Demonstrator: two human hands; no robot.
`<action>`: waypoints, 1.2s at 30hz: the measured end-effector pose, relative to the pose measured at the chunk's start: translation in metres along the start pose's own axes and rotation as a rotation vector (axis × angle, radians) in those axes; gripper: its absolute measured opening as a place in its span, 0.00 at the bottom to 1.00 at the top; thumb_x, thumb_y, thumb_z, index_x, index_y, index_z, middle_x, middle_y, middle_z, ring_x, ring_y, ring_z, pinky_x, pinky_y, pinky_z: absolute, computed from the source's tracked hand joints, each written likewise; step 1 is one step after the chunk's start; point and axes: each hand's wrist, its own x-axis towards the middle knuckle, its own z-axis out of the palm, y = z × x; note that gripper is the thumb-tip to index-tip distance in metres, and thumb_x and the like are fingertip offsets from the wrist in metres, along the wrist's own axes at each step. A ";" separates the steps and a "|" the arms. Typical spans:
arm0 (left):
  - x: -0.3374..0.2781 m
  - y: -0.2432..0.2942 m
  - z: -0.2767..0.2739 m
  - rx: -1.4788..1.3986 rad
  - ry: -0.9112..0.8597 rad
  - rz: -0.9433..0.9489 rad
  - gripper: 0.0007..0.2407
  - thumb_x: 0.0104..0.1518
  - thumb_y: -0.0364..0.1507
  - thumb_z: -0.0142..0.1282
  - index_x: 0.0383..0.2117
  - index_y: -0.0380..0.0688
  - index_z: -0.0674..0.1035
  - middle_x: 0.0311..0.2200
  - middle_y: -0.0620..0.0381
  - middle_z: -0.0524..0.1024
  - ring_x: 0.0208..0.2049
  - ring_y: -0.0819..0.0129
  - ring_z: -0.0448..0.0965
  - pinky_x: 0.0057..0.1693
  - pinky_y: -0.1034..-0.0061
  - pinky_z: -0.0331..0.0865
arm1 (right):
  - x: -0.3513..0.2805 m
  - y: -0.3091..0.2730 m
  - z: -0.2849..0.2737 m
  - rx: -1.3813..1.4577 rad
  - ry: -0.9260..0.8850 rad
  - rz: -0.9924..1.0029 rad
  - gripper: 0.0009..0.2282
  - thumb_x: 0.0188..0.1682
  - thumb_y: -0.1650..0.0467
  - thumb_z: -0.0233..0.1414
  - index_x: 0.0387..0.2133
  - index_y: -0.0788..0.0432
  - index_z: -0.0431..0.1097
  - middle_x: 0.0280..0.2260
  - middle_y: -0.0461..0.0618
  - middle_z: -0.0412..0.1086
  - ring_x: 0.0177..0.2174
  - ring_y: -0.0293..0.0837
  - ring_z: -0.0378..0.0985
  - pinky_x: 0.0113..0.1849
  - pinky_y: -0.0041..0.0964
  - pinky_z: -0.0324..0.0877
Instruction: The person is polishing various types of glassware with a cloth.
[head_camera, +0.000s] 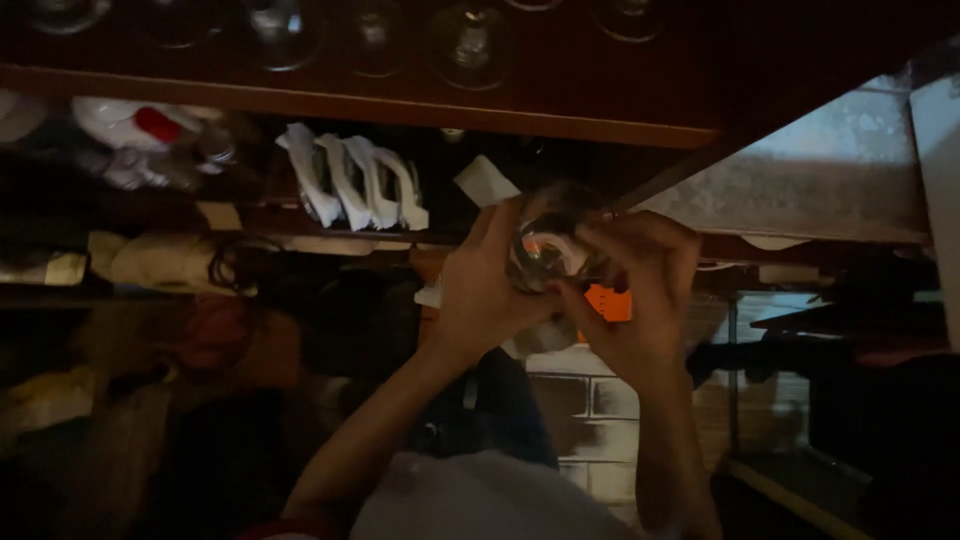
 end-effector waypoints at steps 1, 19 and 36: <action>-0.001 0.007 -0.008 0.007 0.006 -0.010 0.36 0.40 0.36 0.73 0.59 0.41 0.69 0.48 0.44 0.75 0.43 0.48 0.83 0.42 0.63 0.79 | -0.003 0.001 -0.002 0.010 -0.009 -0.003 0.25 0.46 0.76 0.68 0.56 0.57 0.67 0.56 0.53 0.57 0.38 0.40 0.71 0.38 0.32 0.73; 0.012 0.029 -0.058 -0.090 0.406 -0.109 0.34 0.43 0.38 0.77 0.58 0.45 0.71 0.50 0.50 0.74 0.47 0.57 0.81 0.50 0.68 0.79 | -0.006 -0.022 0.042 0.182 -0.186 0.344 0.30 0.41 0.75 0.63 0.58 0.65 0.58 0.47 0.58 0.71 0.47 0.50 0.77 0.46 0.44 0.74; 0.039 -0.012 -0.093 -0.147 0.010 -0.011 0.37 0.36 0.34 0.76 0.59 0.47 0.71 0.49 0.49 0.70 0.52 0.53 0.75 0.54 0.61 0.74 | 0.035 0.035 0.039 -0.009 0.280 0.008 0.22 0.61 0.83 0.41 0.67 0.71 0.43 0.62 0.67 0.59 0.58 0.58 0.68 0.60 0.48 0.64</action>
